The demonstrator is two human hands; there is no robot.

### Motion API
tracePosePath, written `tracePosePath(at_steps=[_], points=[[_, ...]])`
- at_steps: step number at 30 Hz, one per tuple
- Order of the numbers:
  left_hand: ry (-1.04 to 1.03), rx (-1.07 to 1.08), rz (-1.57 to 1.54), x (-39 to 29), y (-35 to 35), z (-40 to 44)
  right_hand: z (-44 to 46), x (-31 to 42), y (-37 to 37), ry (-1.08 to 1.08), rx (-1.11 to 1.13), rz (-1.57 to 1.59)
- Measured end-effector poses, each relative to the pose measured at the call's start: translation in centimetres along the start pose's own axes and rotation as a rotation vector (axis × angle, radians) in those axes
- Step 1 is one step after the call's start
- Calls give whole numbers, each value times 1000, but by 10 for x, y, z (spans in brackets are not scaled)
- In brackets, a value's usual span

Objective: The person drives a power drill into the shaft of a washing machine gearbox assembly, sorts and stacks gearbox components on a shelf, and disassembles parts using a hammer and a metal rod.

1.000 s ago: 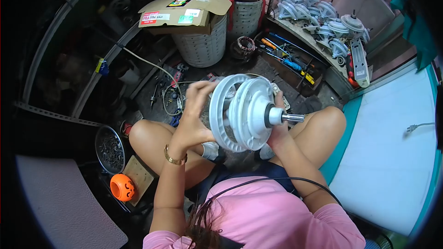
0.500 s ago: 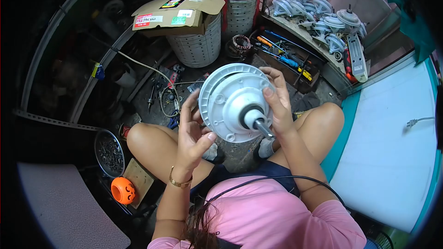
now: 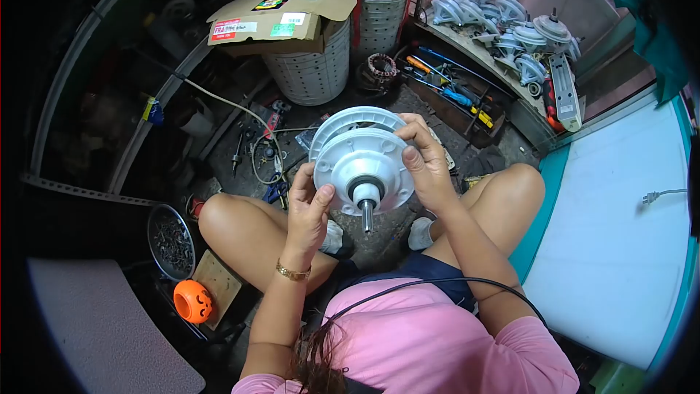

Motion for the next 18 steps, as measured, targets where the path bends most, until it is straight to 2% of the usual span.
tracePosePath(at_steps=[2, 8, 9, 14, 18], points=[[-30, 0, -40, 2, 0, -3, 0, -1, -1, 33, 21, 30], [-89, -48, -125, 4, -6, -5, -1, 1, -8, 119, -5, -191], [-87, -56, -143, 4, -6, -5, 3, 0, -8, 74, 33, -222], [89, -197, -216, 8, -5, -7, 16, -20, -5, -115, 205, -231], [121, -222, -276, 8, -4, -11, 11, -16, -1, -60, 174, -185]])
Point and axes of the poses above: each hand's wrist, its own z-axis towards the middle knuckle, its own y-axis out of the back of the hand, x = y × z, the point moved 1 cm from there along z, towards the middle knuckle, and after that the axes turned 3 degrees about y, right-handed, at the moved point
